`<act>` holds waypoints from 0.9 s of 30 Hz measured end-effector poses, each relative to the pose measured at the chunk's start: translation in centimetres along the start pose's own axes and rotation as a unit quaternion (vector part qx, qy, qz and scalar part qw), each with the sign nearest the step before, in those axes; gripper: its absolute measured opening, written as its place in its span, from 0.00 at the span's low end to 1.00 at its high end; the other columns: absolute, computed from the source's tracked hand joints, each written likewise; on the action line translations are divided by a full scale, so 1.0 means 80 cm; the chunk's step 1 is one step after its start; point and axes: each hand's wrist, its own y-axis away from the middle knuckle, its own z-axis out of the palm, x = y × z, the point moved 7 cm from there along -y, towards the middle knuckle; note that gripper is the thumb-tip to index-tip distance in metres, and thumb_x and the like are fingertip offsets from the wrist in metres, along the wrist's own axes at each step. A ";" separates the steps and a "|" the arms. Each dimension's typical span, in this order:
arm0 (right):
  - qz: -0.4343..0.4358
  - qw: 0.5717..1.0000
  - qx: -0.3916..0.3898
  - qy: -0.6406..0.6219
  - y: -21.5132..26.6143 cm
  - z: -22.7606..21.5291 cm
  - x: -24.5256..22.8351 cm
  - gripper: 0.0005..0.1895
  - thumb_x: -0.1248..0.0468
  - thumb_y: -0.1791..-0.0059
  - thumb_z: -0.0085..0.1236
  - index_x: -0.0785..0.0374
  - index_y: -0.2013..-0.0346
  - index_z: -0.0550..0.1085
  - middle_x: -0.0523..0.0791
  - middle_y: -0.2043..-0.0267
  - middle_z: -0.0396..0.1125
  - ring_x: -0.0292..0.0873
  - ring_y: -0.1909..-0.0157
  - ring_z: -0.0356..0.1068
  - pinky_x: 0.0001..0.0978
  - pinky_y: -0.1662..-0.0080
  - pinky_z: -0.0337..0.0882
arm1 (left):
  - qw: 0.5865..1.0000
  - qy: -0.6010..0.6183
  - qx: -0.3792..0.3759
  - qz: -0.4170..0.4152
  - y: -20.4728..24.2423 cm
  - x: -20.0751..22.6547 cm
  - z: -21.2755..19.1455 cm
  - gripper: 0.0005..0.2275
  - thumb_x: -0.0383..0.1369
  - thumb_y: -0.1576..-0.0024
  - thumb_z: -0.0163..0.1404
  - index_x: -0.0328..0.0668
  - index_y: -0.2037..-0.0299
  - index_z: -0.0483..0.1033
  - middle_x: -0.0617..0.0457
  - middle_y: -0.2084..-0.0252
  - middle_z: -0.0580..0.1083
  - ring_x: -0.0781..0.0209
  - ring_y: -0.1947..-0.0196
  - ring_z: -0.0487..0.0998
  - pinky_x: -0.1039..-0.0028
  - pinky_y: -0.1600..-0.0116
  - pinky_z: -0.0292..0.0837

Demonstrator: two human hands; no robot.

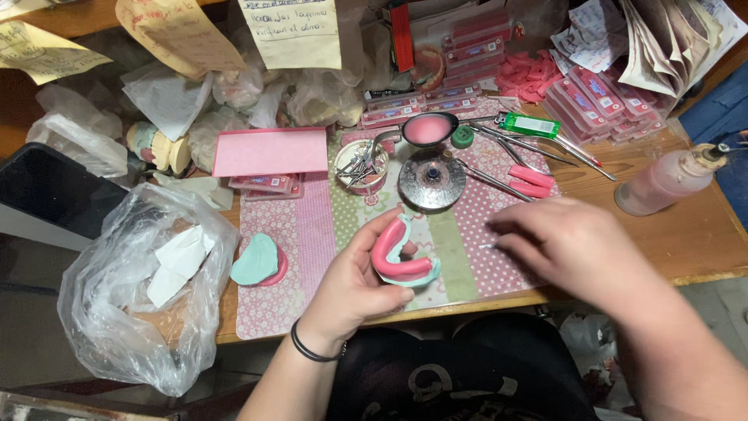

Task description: The person applies liquid from a bottle to a pink and teal denture mold, then uses a metal tool to scrape and smooth the pink surface. They repeatedly dip the tool into a small container of pink material and apply it to the mold, shaping and refining the surface.

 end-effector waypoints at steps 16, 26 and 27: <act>0.115 0.948 -0.287 0.073 -0.005 0.037 0.048 0.11 0.65 0.59 0.50 0.49 0.64 0.73 0.42 0.59 0.72 0.48 0.54 0.71 0.43 0.52 0.70 | 0.997 0.072 -0.010 -0.009 0.008 0.036 -0.003 0.44 0.36 0.58 0.65 0.28 0.29 0.60 0.45 0.53 0.74 0.63 0.69 0.75 0.77 0.66 0.74; 0.086 0.963 -0.248 0.063 -0.001 0.039 0.051 0.11 0.65 0.59 0.52 0.49 0.64 0.74 0.42 0.60 0.73 0.49 0.54 0.72 0.43 0.51 0.71 | 0.999 -0.011 0.035 0.029 0.007 0.047 -0.004 0.45 0.39 0.60 0.65 0.30 0.29 0.62 0.45 0.36 0.71 0.59 0.37 0.71 0.72 0.32 0.61; 0.100 0.959 -0.257 0.066 -0.001 0.038 0.050 0.11 0.65 0.59 0.51 0.49 0.64 0.74 0.41 0.60 0.73 0.48 0.54 0.72 0.43 0.51 0.71 | 0.998 -0.021 0.050 0.029 0.007 0.050 -0.003 0.45 0.38 0.59 0.65 0.30 0.28 0.62 0.49 0.39 0.72 0.63 0.42 0.72 0.78 0.37 0.63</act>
